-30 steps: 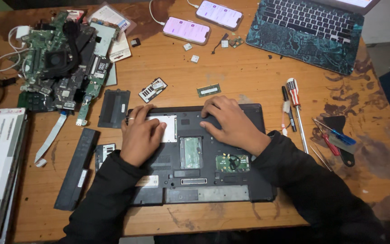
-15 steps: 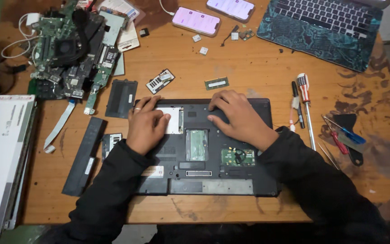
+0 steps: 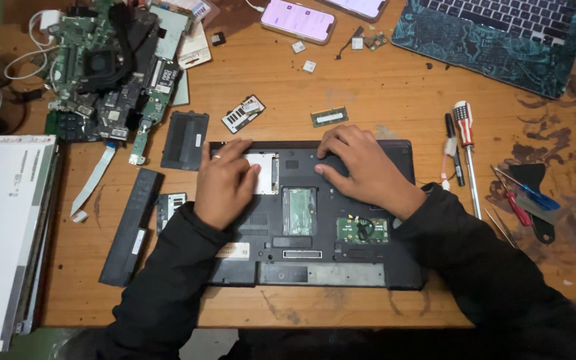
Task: The person removes a RAM module from a disassembled laptop, cleans its gold contacts with a toothbrush, and sets it aside. They then unscrew and remove a hard drive, clean it with the toothbrush, and place it on the table.
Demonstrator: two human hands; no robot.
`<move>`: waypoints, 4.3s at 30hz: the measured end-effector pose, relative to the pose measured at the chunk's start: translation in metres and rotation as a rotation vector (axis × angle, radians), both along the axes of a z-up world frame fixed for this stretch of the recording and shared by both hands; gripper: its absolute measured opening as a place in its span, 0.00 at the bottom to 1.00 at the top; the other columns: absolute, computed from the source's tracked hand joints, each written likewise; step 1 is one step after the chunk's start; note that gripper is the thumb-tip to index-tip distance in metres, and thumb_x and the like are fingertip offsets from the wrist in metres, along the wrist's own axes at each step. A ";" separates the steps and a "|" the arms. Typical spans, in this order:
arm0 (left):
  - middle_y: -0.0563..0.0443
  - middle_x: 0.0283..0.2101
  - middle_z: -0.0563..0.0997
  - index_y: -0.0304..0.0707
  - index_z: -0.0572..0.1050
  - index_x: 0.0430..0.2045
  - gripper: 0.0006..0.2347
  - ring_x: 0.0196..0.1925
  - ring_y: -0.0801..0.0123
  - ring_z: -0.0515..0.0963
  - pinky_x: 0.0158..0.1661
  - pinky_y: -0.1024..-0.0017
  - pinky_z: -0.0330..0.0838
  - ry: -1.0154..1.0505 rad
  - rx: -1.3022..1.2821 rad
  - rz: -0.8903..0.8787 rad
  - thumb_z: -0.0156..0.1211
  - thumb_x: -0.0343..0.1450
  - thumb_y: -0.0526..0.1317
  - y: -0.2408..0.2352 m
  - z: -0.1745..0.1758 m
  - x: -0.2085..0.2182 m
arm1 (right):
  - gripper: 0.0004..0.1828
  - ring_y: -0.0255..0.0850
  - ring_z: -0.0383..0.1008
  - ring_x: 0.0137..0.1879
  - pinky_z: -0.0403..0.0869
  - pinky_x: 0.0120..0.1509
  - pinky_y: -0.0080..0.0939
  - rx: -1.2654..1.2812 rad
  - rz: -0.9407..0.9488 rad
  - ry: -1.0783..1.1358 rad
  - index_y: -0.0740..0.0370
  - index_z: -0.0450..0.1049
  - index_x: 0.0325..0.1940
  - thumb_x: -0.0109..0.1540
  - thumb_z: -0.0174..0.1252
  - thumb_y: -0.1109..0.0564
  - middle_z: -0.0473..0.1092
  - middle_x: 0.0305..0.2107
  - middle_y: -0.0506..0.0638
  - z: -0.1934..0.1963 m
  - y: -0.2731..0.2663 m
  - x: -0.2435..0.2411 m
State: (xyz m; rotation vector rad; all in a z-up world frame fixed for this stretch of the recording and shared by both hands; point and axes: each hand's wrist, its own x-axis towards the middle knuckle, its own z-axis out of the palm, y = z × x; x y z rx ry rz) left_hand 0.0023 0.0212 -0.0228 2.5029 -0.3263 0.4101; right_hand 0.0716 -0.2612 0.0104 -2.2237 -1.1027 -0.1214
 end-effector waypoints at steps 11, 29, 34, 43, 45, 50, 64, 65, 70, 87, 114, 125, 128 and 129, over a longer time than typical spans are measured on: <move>0.35 0.52 0.81 0.25 0.76 0.29 0.05 0.54 0.44 0.81 0.60 0.51 0.72 -0.133 0.048 -0.059 0.61 0.71 0.32 -0.010 0.010 0.000 | 0.13 0.53 0.69 0.56 0.66 0.61 0.52 -0.015 -0.017 0.010 0.61 0.73 0.41 0.60 0.66 0.52 0.70 0.43 0.53 -0.001 0.002 0.002; 0.39 0.46 0.83 0.26 0.77 0.31 0.04 0.44 0.48 0.85 0.50 0.61 0.79 -0.209 0.096 -0.046 0.61 0.71 0.32 -0.017 0.025 -0.005 | 0.13 0.53 0.68 0.57 0.66 0.60 0.52 -0.002 -0.028 0.026 0.60 0.72 0.41 0.60 0.66 0.51 0.69 0.44 0.53 -0.003 0.003 0.002; 0.38 0.47 0.84 0.24 0.74 0.28 0.06 0.34 0.59 0.82 0.34 0.69 0.73 -0.243 -0.259 0.184 0.55 0.76 0.28 -0.011 0.058 -0.027 | 0.13 0.53 0.68 0.57 0.66 0.61 0.52 0.006 -0.011 0.022 0.60 0.72 0.42 0.61 0.65 0.51 0.69 0.44 0.53 -0.003 0.001 0.003; 0.36 0.51 0.82 0.21 0.74 0.40 0.10 0.46 0.64 0.81 0.49 0.69 0.77 -0.209 -1.088 0.102 0.51 0.82 0.35 0.025 0.042 -0.019 | 0.13 0.53 0.68 0.58 0.66 0.64 0.53 0.003 -0.012 -0.022 0.60 0.71 0.43 0.62 0.65 0.51 0.69 0.44 0.53 -0.003 0.000 0.000; 0.36 0.49 0.82 0.20 0.76 0.46 0.14 0.50 0.58 0.83 0.54 0.64 0.79 -0.202 -1.333 -0.019 0.48 0.83 0.39 0.037 0.032 -0.008 | 0.13 0.53 0.68 0.58 0.66 0.63 0.53 0.013 -0.012 0.014 0.60 0.71 0.42 0.62 0.65 0.51 0.69 0.45 0.53 -0.003 0.001 0.000; 0.34 0.51 0.80 0.19 0.74 0.51 0.13 0.54 0.52 0.82 0.55 0.57 0.79 0.009 -1.649 -0.060 0.50 0.80 0.36 0.054 0.007 0.003 | 0.13 0.54 0.69 0.59 0.66 0.62 0.53 -0.009 -0.010 0.027 0.60 0.71 0.42 0.62 0.64 0.51 0.70 0.45 0.54 -0.001 0.000 0.001; 0.35 0.64 0.72 0.23 0.65 0.63 0.19 0.68 0.54 0.74 0.64 0.55 0.71 0.699 -1.794 -0.268 0.41 0.80 0.39 -0.008 -0.013 -0.004 | 0.36 0.51 0.72 0.52 0.68 0.60 0.51 0.100 0.176 0.048 0.63 0.67 0.59 0.56 0.70 0.41 0.72 0.45 0.54 0.019 0.007 -0.013; 0.36 0.65 0.72 0.23 0.64 0.63 0.19 0.68 0.55 0.73 0.65 0.55 0.71 0.716 -1.789 -0.287 0.41 0.80 0.38 -0.010 -0.010 -0.005 | 0.40 0.50 0.73 0.50 0.68 0.57 0.51 0.074 0.193 0.062 0.63 0.65 0.61 0.55 0.71 0.40 0.73 0.43 0.54 0.022 0.009 -0.016; 0.35 0.66 0.71 0.21 0.64 0.65 0.19 0.68 0.55 0.72 0.67 0.57 0.68 0.731 -1.761 -0.386 0.43 0.81 0.37 -0.018 0.001 -0.005 | 0.43 0.48 0.76 0.41 0.71 0.49 0.44 0.007 0.189 0.239 0.62 0.62 0.70 0.56 0.70 0.46 0.76 0.33 0.51 0.023 0.019 -0.021; 0.38 0.60 0.76 0.31 0.66 0.62 0.21 0.60 0.53 0.79 0.57 0.48 0.78 1.020 -1.571 -0.400 0.44 0.79 0.49 -0.018 -0.009 -0.013 | 0.13 0.31 0.75 0.44 0.74 0.51 0.34 0.318 0.251 0.989 0.68 0.72 0.53 0.65 0.59 0.60 0.76 0.37 0.47 -0.027 -0.010 0.011; 0.44 0.50 0.70 0.35 0.63 0.65 0.27 0.39 0.67 0.67 0.34 0.72 0.65 0.879 -1.808 -0.603 0.60 0.74 0.48 -0.003 0.007 -0.028 | 0.21 0.50 0.77 0.30 0.73 0.36 0.49 -0.331 -0.879 0.080 0.58 0.81 0.36 0.64 0.66 0.38 0.73 0.22 0.54 0.022 -0.139 -0.032; 0.49 0.42 0.69 0.37 0.63 0.65 0.24 0.40 0.66 0.69 0.36 0.71 0.66 0.806 -1.760 -0.443 0.60 0.75 0.46 0.002 -0.005 -0.024 | 0.16 0.52 0.78 0.31 0.74 0.37 0.50 -0.493 -0.828 0.153 0.54 0.82 0.30 0.62 0.61 0.42 0.75 0.21 0.52 0.004 -0.141 -0.038; 0.49 0.42 0.73 0.35 0.64 0.65 0.25 0.41 0.67 0.73 0.38 0.70 0.70 0.790 -1.689 -0.376 0.61 0.74 0.45 -0.001 -0.007 -0.024 | 0.13 0.45 0.78 0.26 0.73 0.34 0.45 -0.206 -0.575 0.266 0.61 0.80 0.42 0.63 0.58 0.50 0.75 0.22 0.55 0.013 -0.148 -0.034; 0.49 0.43 0.75 0.35 0.64 0.64 0.25 0.42 0.67 0.75 0.39 0.69 0.71 0.783 -1.659 -0.346 0.61 0.74 0.45 -0.002 -0.007 -0.024 | 0.12 0.43 0.78 0.31 0.75 0.37 0.43 -0.038 -0.499 0.373 0.63 0.78 0.44 0.64 0.57 0.52 0.75 0.26 0.55 0.016 -0.148 -0.035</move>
